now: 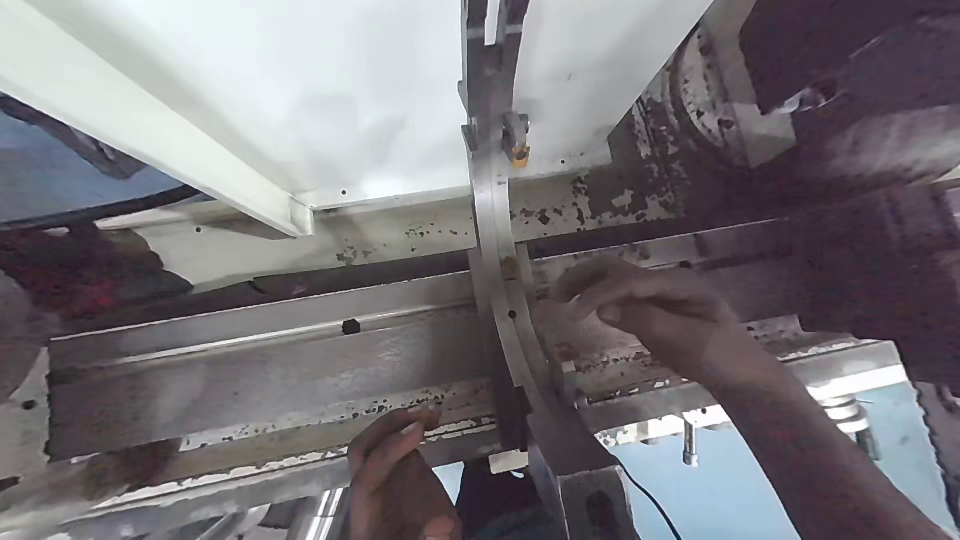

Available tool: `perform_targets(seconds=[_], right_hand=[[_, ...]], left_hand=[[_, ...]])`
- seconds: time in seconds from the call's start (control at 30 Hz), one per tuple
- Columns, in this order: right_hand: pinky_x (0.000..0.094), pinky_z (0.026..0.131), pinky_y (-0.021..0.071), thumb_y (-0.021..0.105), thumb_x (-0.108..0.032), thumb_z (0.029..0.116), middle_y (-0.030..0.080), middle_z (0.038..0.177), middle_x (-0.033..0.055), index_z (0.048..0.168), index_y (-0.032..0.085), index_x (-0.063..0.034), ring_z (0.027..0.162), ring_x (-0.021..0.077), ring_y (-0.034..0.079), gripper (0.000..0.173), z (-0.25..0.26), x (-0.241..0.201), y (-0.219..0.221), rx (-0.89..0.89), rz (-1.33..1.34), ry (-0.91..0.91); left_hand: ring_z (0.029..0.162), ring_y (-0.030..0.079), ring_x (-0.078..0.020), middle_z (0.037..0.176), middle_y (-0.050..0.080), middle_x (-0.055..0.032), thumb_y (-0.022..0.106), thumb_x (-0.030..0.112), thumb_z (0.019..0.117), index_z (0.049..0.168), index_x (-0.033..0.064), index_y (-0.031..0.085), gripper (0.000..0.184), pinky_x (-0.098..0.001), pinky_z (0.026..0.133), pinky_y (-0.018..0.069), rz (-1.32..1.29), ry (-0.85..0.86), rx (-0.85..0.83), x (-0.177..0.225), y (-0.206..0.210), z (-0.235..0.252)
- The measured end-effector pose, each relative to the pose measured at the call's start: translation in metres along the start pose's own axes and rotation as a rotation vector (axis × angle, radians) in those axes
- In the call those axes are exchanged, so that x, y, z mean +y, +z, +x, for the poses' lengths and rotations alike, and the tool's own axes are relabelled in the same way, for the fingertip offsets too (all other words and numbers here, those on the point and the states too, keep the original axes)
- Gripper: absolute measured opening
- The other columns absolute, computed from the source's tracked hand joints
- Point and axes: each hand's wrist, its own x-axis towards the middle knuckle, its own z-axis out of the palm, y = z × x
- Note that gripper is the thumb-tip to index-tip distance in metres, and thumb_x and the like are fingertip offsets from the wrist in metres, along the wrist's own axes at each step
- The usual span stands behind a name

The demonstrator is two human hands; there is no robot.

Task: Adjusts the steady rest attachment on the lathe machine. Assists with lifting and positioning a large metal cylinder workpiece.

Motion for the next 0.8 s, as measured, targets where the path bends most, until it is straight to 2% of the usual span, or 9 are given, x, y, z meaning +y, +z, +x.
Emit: perform_targets(seconds=[0.13, 0.23, 0.33, 0.4, 0.47, 0.53, 0.67, 0.73, 0.8], right_hand=[[0.0378, 0.096, 0.0574, 0.055, -0.028, 0.1040, 0.070, 0.117, 0.0038, 0.103, 0.077, -0.0140, 0.114, 0.0199, 0.065, 0.026, -0.018, -0.001, -0.006, 0.145, 0.034, 0.044], [0.0380, 0.092, 0.0578, 0.055, -0.033, 0.1035, 0.073, 0.114, 0.0034, 0.101, 0.078, -0.0163, 0.108, 0.0186, 0.068, 0.028, -0.046, 0.006, 0.002, 0.275, 0.114, 0.099], [0.0349, 0.089, 0.0588, 0.055, -0.028, 0.1038, 0.073, 0.114, 0.0045, 0.107, 0.078, -0.0151, 0.102, 0.0173, 0.069, 0.027, -0.082, 0.008, 0.011, 0.344, 0.186, 0.089], [0.0340, 0.088, 0.0599, 0.054, -0.025, 0.1046, 0.073, 0.114, 0.0051, 0.110, 0.078, -0.0148, 0.102, 0.0172, 0.070, 0.026, -0.106, 0.008, 0.016, 0.381, 0.193, 0.076], [0.0332, 0.088, 0.0603, 0.056, -0.028, 0.1041, 0.074, 0.114, 0.0044, 0.111, 0.078, -0.0164, 0.100, 0.0166, 0.070, 0.026, -0.129, 0.009, 0.020, 0.431, 0.195, 0.079], [0.0337, 0.087, 0.0608, 0.056, -0.028, 0.1044, 0.074, 0.114, 0.0066, 0.113, 0.078, -0.0142, 0.098, 0.0176, 0.071, 0.027, -0.148, 0.011, 0.022, 0.492, 0.210, 0.083], [0.0324, 0.083, 0.0618, 0.056, -0.035, 0.1049, 0.075, 0.111, 0.0051, 0.115, 0.077, -0.0158, 0.092, 0.0161, 0.072, 0.030, -0.174, 0.011, 0.026, 0.617, 0.206, 0.133], [0.0315, 0.083, 0.0616, 0.057, -0.037, 0.1043, 0.075, 0.111, 0.0042, 0.115, 0.077, -0.0166, 0.092, 0.0153, 0.072, 0.030, -0.185, 0.011, 0.026, 0.649, 0.199, 0.154], [0.0307, 0.083, 0.0614, 0.057, -0.036, 0.1044, 0.074, 0.111, 0.0036, 0.115, 0.077, -0.0170, 0.092, 0.0147, 0.072, 0.029, -0.194, 0.011, 0.024, 0.655, 0.187, 0.145]], left_hand=[[0.112, 0.064, -0.0120, 0.129, 0.062, 0.0065, 0.062, 0.059, 0.0950, 0.129, 0.0231, 0.065, 0.050, -0.0279, 0.089, 0.0567, 0.008, 0.037, -0.002, 0.005, 0.003, 0.010], [0.113, 0.063, -0.0139, 0.128, 0.063, 0.0055, 0.061, 0.058, 0.0960, 0.131, 0.0237, 0.064, 0.049, -0.0297, 0.091, 0.0557, 0.026, 0.112, -0.081, 0.018, 0.006, 0.039], [0.107, 0.065, -0.0116, 0.118, 0.067, 0.0053, 0.068, 0.036, 0.0975, 0.125, 0.0201, 0.065, 0.032, -0.0315, 0.092, 0.0560, 0.178, 0.223, -0.084, 0.025, 0.026, 0.086], [0.104, 0.067, -0.0148, 0.115, 0.067, -0.0030, 0.074, 0.021, 0.0935, 0.121, 0.0101, 0.065, 0.031, -0.0346, 0.088, 0.0587, 0.316, 0.290, -0.113, 0.015, 0.043, 0.121], [0.104, 0.065, -0.0176, 0.116, 0.065, -0.0117, 0.076, 0.013, 0.0903, 0.123, 0.0023, 0.065, 0.037, -0.0325, 0.084, 0.0572, 0.462, 0.356, -0.195, -0.002, 0.061, 0.152], [0.107, 0.063, -0.0219, 0.118, 0.063, -0.0170, 0.078, 0.011, 0.0878, 0.122, 0.0004, 0.067, 0.038, -0.0330, 0.085, 0.0553, 0.564, 0.450, -0.258, -0.023, 0.077, 0.174], [0.121, 0.056, -0.0284, 0.131, 0.056, -0.0178, 0.080, 0.013, 0.0872, 0.128, 0.0031, 0.064, 0.045, -0.0390, 0.095, 0.0529, 0.620, 0.496, -0.360, -0.052, 0.087, 0.196], [0.123, 0.055, -0.0305, 0.135, 0.055, -0.0192, 0.080, 0.014, 0.0864, 0.132, 0.0024, 0.061, 0.051, -0.0407, 0.095, 0.0519, 0.642, 0.486, -0.367, -0.059, 0.088, 0.201], [0.118, 0.058, -0.0302, 0.128, 0.060, -0.0206, 0.082, 0.017, 0.0848, 0.128, 0.0004, 0.064, 0.049, -0.0394, 0.091, 0.0526, 0.622, 0.539, -0.336, -0.069, 0.091, 0.210]])
